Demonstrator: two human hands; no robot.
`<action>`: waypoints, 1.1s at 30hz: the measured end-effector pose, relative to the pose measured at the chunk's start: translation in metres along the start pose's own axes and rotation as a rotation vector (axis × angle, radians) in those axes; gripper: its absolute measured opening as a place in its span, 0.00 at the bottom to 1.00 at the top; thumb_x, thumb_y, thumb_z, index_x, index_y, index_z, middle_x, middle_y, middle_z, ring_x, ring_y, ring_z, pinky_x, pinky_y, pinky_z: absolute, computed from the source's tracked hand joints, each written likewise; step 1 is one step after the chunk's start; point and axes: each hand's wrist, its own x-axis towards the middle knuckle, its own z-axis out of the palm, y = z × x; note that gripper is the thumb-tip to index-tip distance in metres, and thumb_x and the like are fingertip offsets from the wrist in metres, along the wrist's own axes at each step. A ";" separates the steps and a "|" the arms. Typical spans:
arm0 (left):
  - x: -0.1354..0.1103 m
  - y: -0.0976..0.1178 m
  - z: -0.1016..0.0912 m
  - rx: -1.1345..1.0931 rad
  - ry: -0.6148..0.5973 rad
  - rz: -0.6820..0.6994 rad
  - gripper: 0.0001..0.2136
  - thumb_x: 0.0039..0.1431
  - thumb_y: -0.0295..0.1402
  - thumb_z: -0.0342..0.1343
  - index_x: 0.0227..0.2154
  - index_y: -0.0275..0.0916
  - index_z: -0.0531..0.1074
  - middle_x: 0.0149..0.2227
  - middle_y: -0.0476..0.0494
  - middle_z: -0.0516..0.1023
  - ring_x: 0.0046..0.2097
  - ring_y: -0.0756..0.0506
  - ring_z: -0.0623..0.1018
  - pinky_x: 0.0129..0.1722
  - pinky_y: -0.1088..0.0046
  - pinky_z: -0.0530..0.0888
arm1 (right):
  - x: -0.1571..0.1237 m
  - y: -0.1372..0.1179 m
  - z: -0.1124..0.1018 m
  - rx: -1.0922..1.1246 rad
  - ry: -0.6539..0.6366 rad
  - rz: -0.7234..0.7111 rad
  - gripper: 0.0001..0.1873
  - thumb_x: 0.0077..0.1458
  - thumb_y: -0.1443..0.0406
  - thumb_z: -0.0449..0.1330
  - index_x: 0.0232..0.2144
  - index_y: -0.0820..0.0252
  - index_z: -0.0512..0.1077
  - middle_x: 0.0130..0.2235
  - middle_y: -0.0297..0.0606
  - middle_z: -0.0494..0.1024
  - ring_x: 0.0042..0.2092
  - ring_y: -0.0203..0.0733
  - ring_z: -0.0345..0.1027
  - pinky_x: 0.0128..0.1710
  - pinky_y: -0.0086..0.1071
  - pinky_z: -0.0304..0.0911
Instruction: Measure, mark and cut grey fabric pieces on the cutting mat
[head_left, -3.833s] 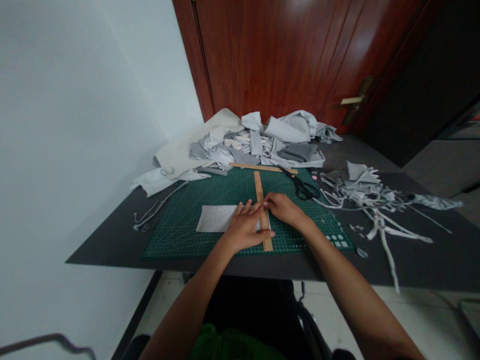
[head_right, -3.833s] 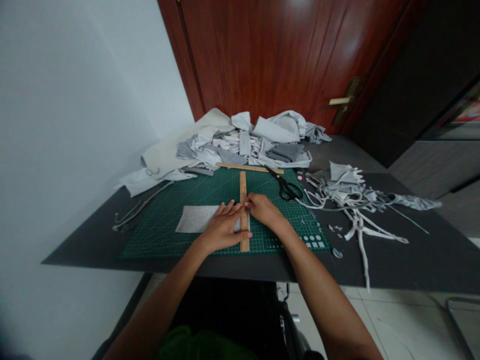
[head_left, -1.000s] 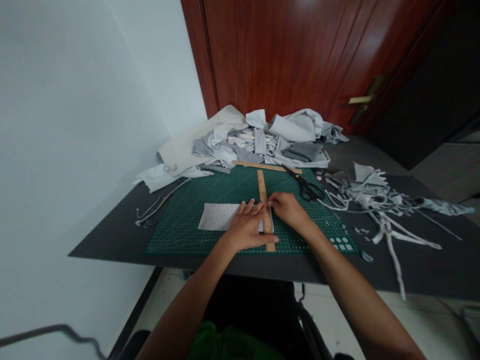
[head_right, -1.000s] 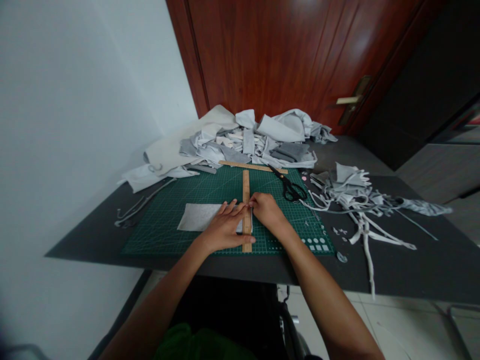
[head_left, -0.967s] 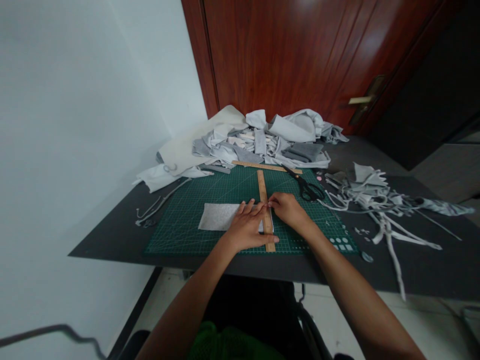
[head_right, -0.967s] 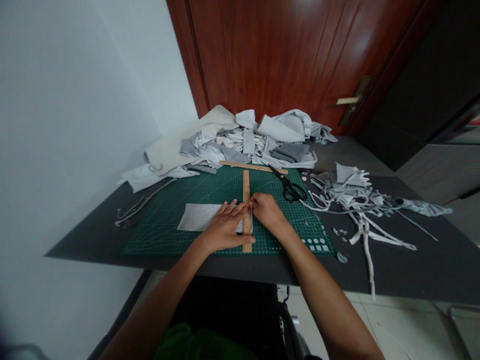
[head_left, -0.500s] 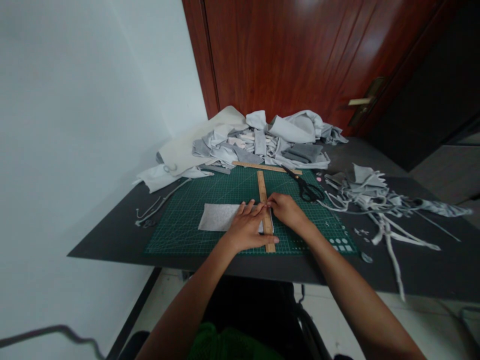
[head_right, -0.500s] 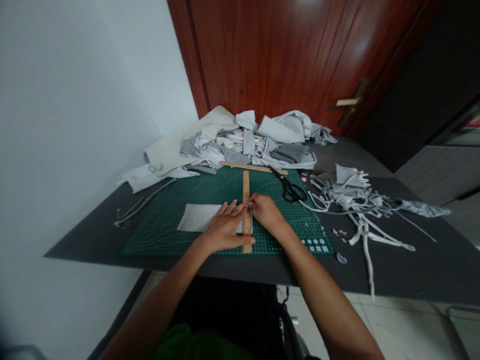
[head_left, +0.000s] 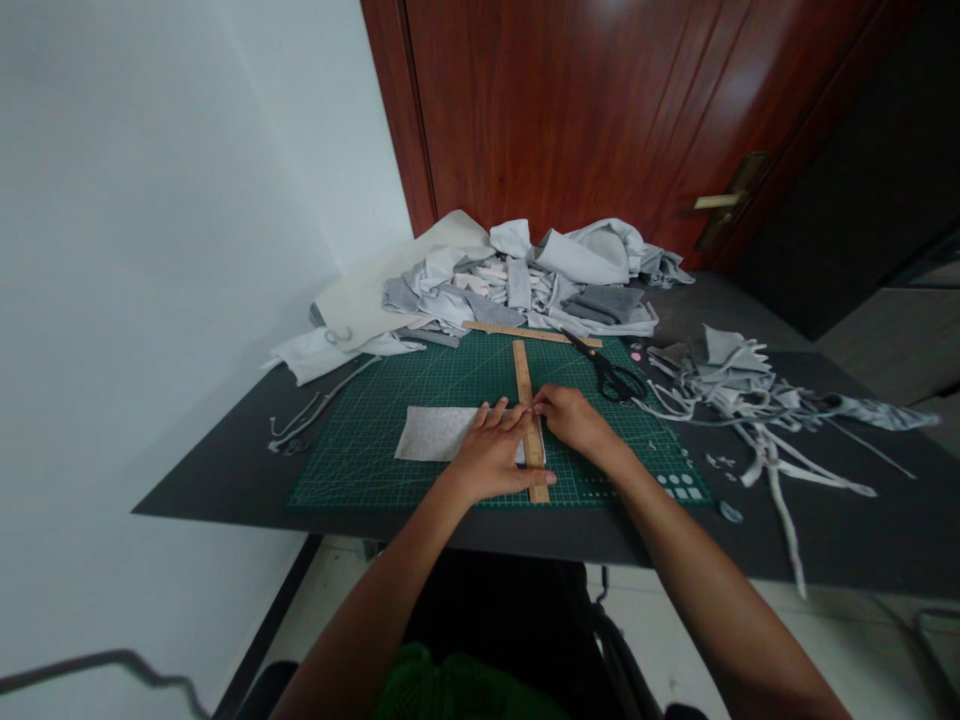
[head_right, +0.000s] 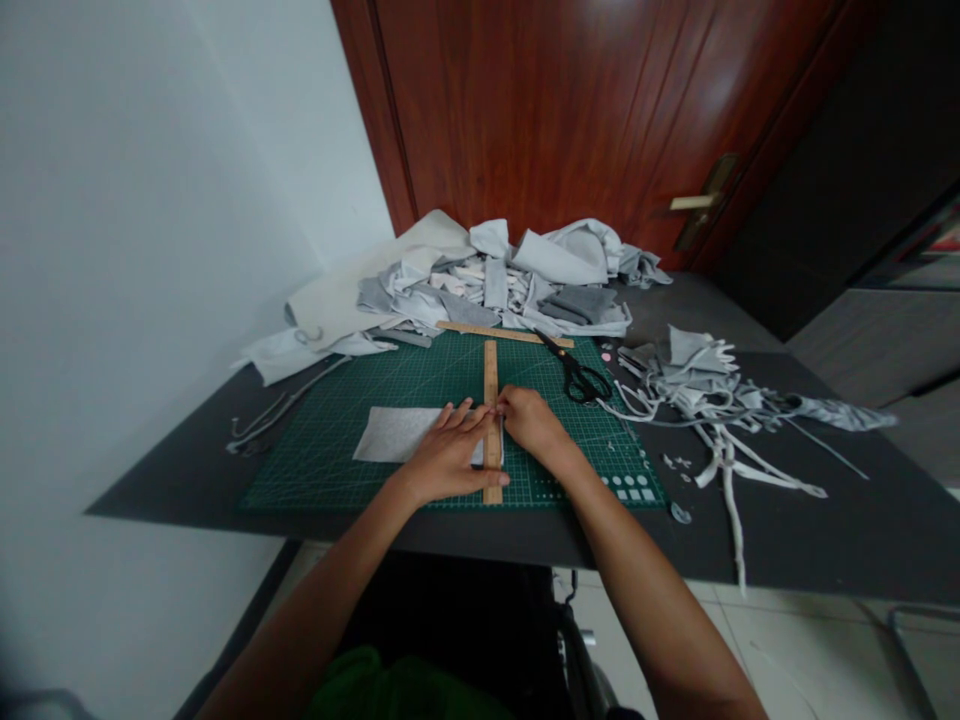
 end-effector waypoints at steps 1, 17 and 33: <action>0.000 0.001 -0.001 -0.001 -0.003 -0.002 0.52 0.55 0.70 0.53 0.73 0.37 0.53 0.74 0.35 0.56 0.75 0.28 0.50 0.73 0.45 0.45 | 0.000 0.001 0.000 0.004 -0.006 -0.003 0.08 0.66 0.71 0.58 0.38 0.63 0.78 0.39 0.44 0.84 0.42 0.43 0.77 0.41 0.29 0.62; 0.000 0.001 0.000 0.005 -0.010 -0.008 0.51 0.57 0.69 0.53 0.72 0.36 0.55 0.74 0.35 0.56 0.75 0.29 0.49 0.73 0.46 0.45 | -0.006 -0.001 -0.008 0.048 -0.129 0.022 0.08 0.63 0.72 0.59 0.34 0.61 0.78 0.37 0.40 0.82 0.40 0.40 0.74 0.40 0.28 0.61; -0.001 0.002 -0.001 0.002 0.001 -0.003 0.51 0.56 0.69 0.54 0.72 0.36 0.55 0.74 0.35 0.56 0.75 0.28 0.49 0.73 0.46 0.45 | -0.019 -0.008 -0.019 0.038 -0.300 0.024 0.09 0.56 0.74 0.58 0.32 0.62 0.77 0.32 0.38 0.79 0.34 0.39 0.70 0.35 0.28 0.59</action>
